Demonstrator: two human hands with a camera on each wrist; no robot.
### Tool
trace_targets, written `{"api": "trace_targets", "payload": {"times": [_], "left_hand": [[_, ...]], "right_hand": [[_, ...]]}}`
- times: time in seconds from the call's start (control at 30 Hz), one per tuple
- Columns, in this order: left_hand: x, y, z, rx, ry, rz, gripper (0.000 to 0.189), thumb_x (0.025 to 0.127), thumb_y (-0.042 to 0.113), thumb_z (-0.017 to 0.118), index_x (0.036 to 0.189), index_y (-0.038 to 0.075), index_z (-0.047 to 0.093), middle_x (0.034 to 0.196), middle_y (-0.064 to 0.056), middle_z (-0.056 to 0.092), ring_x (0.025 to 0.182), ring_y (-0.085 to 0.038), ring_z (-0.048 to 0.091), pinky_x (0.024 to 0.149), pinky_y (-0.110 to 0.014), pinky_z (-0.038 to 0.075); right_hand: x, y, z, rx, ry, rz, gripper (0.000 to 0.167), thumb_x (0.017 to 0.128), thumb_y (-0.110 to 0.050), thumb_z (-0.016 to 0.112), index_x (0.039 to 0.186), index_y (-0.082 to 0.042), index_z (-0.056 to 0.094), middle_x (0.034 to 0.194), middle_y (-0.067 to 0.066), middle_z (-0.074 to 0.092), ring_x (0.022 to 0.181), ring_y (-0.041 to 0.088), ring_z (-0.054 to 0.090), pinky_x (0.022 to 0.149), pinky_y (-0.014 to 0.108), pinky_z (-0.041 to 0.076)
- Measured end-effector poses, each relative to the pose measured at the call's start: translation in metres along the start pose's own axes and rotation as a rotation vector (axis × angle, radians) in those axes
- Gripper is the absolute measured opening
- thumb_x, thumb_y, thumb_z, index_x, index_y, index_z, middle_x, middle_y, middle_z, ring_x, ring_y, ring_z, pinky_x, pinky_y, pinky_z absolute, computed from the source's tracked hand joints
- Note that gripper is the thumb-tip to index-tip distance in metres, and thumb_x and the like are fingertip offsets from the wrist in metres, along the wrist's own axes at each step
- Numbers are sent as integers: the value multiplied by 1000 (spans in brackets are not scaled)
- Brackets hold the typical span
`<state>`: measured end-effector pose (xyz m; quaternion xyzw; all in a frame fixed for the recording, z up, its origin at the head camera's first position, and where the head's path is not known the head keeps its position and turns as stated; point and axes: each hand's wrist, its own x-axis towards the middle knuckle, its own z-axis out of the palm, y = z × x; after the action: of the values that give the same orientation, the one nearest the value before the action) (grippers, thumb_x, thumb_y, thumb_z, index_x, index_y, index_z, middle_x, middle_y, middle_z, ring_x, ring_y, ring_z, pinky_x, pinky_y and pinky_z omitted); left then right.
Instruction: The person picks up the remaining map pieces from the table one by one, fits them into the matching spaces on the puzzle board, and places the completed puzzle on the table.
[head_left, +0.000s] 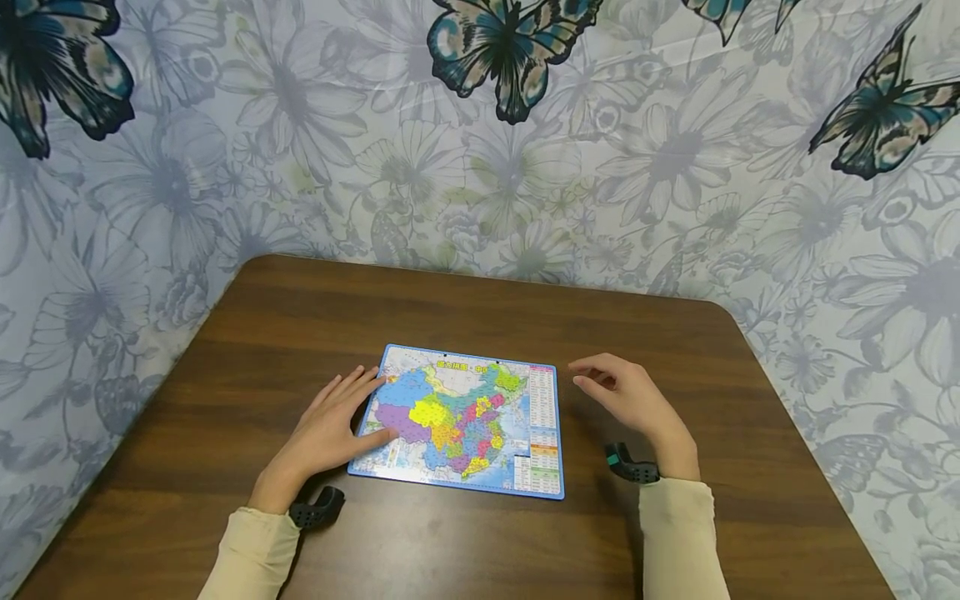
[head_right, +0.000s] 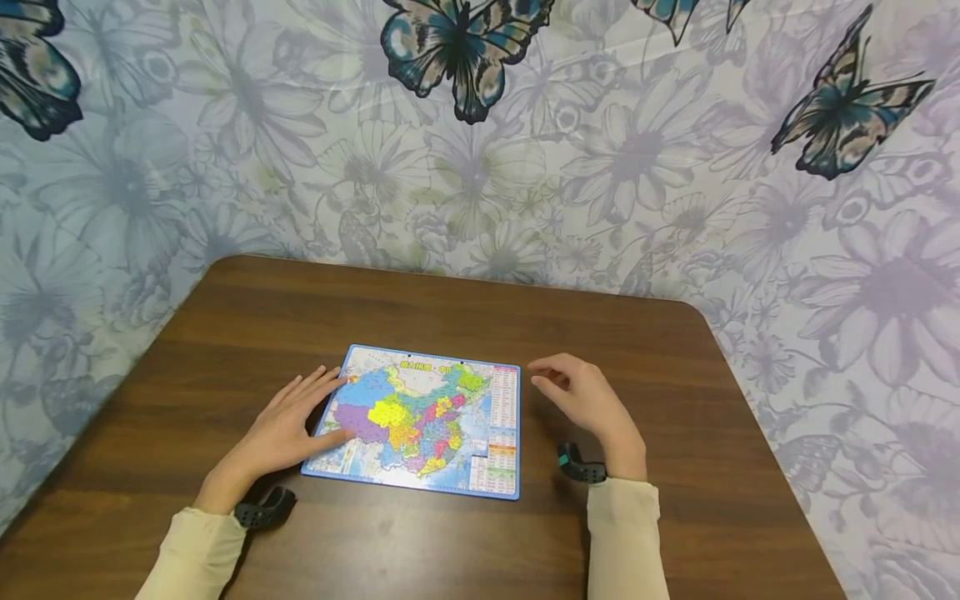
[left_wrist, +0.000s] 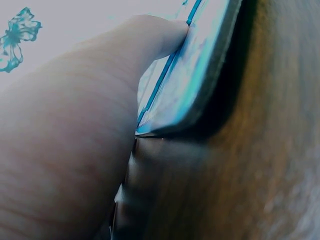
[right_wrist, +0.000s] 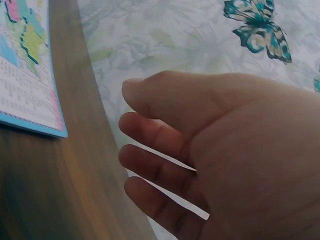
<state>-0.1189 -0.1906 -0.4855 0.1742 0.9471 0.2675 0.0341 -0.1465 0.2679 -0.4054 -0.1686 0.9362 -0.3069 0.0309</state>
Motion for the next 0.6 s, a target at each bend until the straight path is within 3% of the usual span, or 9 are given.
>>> {"api": "trace_targets", "payload": {"times": [0.2, 0.6], "left_hand": [[1, 0, -1, 9, -5, 4, 95, 86, 63, 73, 158, 10, 43, 167, -13, 35, 157, -36, 23, 128, -57, 12], [1, -1, 1, 0, -3, 1, 95, 85, 64, 73, 158, 11, 43, 166, -13, 35, 157, -36, 23, 128, -57, 11]], "right_hand": [[-9, 8, -12, -16, 64, 48, 32, 102, -21, 67, 131, -9, 69, 116, 4, 73, 104, 25, 68, 92, 50, 57], [-22, 20, -26, -41, 78, 146, 37, 106, -28, 61, 134, -6, 66, 123, 15, 72, 104, 35, 68, 90, 56, 57]]}}
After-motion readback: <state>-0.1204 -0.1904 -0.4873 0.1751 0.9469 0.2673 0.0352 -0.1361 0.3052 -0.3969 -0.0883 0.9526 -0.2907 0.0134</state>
